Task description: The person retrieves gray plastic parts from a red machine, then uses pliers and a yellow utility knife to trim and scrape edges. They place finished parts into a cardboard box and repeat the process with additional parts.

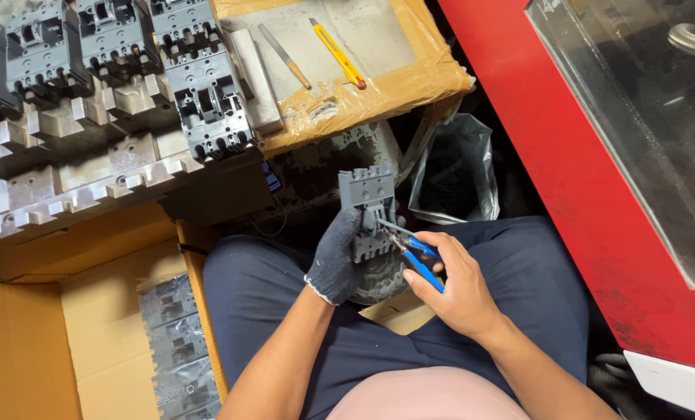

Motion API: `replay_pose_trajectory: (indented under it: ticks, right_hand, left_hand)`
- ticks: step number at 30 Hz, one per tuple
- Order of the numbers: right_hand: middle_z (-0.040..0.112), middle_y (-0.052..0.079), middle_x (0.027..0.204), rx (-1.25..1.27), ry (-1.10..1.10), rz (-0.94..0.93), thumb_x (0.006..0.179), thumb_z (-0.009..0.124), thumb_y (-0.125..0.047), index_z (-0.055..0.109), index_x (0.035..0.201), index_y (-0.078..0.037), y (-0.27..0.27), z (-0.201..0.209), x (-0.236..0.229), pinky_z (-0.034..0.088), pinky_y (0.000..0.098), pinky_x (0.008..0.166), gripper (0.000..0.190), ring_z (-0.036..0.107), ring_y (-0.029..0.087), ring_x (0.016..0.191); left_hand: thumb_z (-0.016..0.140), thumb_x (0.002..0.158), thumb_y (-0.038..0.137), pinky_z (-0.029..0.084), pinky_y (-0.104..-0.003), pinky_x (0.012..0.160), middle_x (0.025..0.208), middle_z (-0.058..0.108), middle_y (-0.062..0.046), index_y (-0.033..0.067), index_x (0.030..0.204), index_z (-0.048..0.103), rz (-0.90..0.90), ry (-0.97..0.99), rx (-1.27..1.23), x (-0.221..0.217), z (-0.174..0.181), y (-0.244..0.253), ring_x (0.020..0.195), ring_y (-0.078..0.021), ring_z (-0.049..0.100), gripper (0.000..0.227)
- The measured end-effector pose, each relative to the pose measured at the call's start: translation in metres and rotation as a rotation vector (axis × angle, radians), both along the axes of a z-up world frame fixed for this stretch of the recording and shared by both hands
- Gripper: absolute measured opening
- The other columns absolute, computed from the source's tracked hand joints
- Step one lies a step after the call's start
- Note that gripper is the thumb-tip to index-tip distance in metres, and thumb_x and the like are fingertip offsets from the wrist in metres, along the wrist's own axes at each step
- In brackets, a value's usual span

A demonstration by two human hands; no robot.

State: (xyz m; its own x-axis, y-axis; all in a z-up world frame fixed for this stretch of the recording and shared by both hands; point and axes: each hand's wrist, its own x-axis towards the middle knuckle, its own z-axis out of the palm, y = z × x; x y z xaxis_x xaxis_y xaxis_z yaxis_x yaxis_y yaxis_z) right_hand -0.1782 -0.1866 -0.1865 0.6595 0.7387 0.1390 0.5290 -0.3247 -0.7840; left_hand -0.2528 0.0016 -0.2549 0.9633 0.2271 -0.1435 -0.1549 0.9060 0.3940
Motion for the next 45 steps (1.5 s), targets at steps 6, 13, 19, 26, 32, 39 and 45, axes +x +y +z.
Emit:
replay_pose_trajectory:
  ticks: [6, 13, 19, 26, 32, 39, 45]
  right_hand:
    - [0.068, 0.014, 0.101, -0.098, -0.103, -0.004, 0.08, 0.076, -0.023, 0.062, 0.119, -0.004, 0.001, 0.014, 0.0, 0.052, 0.0394, 0.081, 0.045, 0.065, 0.03, 0.092]
    - [0.074, 0.01, 0.093, -0.279, 0.184, 0.046, 0.083, 0.072, -0.027, 0.066, 0.119, -0.007, -0.002, 0.014, 0.018, 0.055, 0.0365, 0.076, 0.041, 0.071, 0.024, 0.083]
    - [0.077, 0.009, 0.1, -0.098, 0.211, 0.224, 0.086, 0.07, -0.022, 0.072, 0.119, -0.006, -0.012, -0.006, 0.037, 0.056, 0.0316, 0.075, 0.037, 0.072, 0.019, 0.083]
    - [0.077, 0.011, 0.1, 0.12, 0.606, 0.144, 0.092, 0.069, -0.017, 0.068, 0.128, -0.002, -0.034, -0.052, 0.052, 0.05, 0.0254, 0.067, 0.039, 0.065, 0.014, 0.079]
    - [0.07, 0.012, 0.1, 0.514, 1.416, -0.376, 0.101, 0.058, -0.029, 0.06, 0.111, -0.002, -0.031, -0.081, 0.078, 0.038, 0.0226, 0.047, 0.029, 0.057, 0.012, 0.067]
    - [0.071, 0.01, 0.102, 0.373, 1.073, -0.278, 0.099, 0.061, -0.02, 0.064, 0.12, -0.001, -0.018, -0.071, 0.061, 0.043, 0.0224, 0.055, 0.028, 0.059, 0.011, 0.073]
    - [0.072, 0.009, 0.112, 0.336, 0.177, -0.138, 0.099, 0.07, -0.015, 0.063, 0.127, 0.001, 0.031, -0.018, 0.097, 0.051, 0.0263, 0.079, 0.033, 0.062, 0.014, 0.088]
  left_hand:
    - [0.068, 0.097, 0.032, 0.052, -0.036, 0.098, 0.125, 0.061, -0.011, 0.0027, 0.146, 0.052, 0.085, 0.056, 0.38, -0.003, 0.0, -0.002, 0.11, -0.0206, 0.06, 0.059]
    - [0.077, 0.085, 0.032, 0.05, -0.031, 0.103, 0.133, 0.062, -0.008, 0.0033, 0.149, 0.049, 0.073, 0.153, 1.021, -0.001, 0.011, -0.002, 0.118, -0.0161, 0.059, 0.075]
    - [0.079, 0.082, 0.029, 0.052, -0.03, 0.097, 0.125, 0.065, -0.007, 0.0046, 0.149, 0.049, -0.001, 0.217, 1.148, -0.001, 0.013, -0.006, 0.107, -0.0146, 0.062, 0.078]
    - [0.068, 0.086, 0.017, 0.054, -0.031, 0.092, 0.12, 0.065, -0.01, 0.002, 0.147, 0.051, 0.022, 0.25, 0.742, 0.013, 0.009, -0.019, 0.103, -0.0154, 0.062, 0.065]
    - [0.059, 0.093, 0.019, 0.056, -0.036, 0.091, 0.118, 0.066, -0.012, 0.0017, 0.141, 0.05, 0.098, 0.176, 0.429, 0.017, 0.017, -0.018, 0.102, -0.0212, 0.066, 0.052]
    - [0.058, 0.1, 0.024, 0.055, -0.033, 0.094, 0.116, 0.069, -0.013, -0.0018, 0.135, 0.057, 0.155, 0.117, 0.416, 0.015, -0.003, -0.007, 0.103, -0.0196, 0.066, 0.044]
    - [0.071, 0.094, 0.026, 0.053, -0.032, 0.084, 0.109, 0.07, -0.012, -0.0035, 0.128, 0.065, 0.06, 0.288, 0.728, 0.016, 0.001, 0.001, 0.095, -0.0167, 0.063, 0.045]
